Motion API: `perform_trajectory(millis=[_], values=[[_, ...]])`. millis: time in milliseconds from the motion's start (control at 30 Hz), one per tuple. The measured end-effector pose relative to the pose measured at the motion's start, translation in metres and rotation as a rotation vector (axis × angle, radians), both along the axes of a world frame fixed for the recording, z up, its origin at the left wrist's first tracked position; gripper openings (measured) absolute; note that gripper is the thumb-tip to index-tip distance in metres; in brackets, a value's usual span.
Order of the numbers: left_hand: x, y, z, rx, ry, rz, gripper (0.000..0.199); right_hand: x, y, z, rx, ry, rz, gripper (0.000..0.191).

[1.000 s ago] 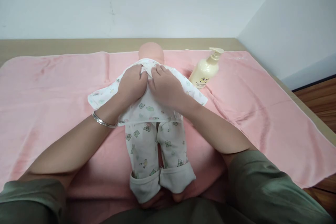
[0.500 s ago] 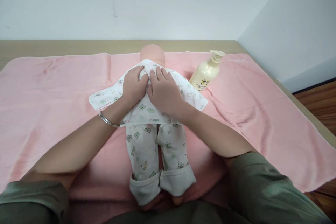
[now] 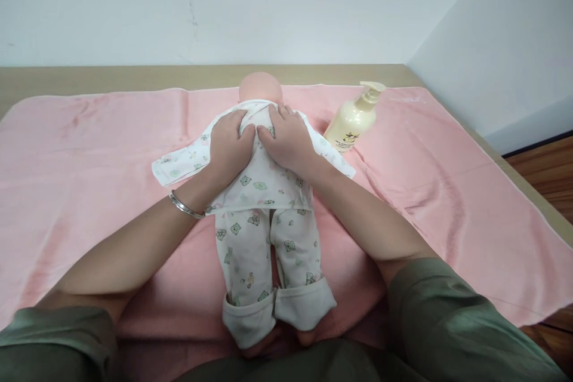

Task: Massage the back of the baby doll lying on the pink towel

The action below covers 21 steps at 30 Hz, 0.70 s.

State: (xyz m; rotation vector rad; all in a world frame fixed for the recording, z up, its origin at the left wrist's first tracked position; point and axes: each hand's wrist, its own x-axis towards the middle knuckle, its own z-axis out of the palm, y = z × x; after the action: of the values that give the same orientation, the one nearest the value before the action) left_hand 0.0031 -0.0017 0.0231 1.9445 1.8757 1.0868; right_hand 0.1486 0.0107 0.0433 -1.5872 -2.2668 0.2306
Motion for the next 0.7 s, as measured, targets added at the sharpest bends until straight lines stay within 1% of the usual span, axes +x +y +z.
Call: perform_trajectory(millis=[100, 233, 333, 433, 500, 600, 700], values=[[0.007, -0.011, 0.001, 0.022, 0.066, -0.022, 0.048, 0.002, 0.002, 0.003, -0.005, -0.001, 0.012, 0.055], [0.015, -0.022, 0.000, 0.072, 0.101, -0.087, 0.050, 0.004, 0.005, 0.007, -0.028, -0.014, 0.041, 0.057], [0.011, -0.016, 0.003, 0.058, 0.080, -0.106, 0.045, 0.002, -0.006, 0.010, -0.008, -0.077, 0.036, 0.049], [0.004, -0.005, 0.008, 0.009, 0.055, -0.108, 0.027, -0.003, -0.026, 0.011, 0.099, -0.213, 0.096, 0.048], [0.002, -0.001, 0.010, -0.010, 0.035, -0.098, 0.020, -0.005, -0.032, 0.010, 0.153, -0.271, 0.148, 0.046], [0.003, -0.004, 0.008, 0.008, 0.027, -0.072, 0.020, -0.002, -0.023, 0.008, 0.121, -0.205, 0.157, 0.041], [0.009, -0.013, 0.002, 0.067, 0.068, -0.089, 0.031, 0.004, -0.001, 0.009, 0.014, -0.076, 0.063, 0.043]])
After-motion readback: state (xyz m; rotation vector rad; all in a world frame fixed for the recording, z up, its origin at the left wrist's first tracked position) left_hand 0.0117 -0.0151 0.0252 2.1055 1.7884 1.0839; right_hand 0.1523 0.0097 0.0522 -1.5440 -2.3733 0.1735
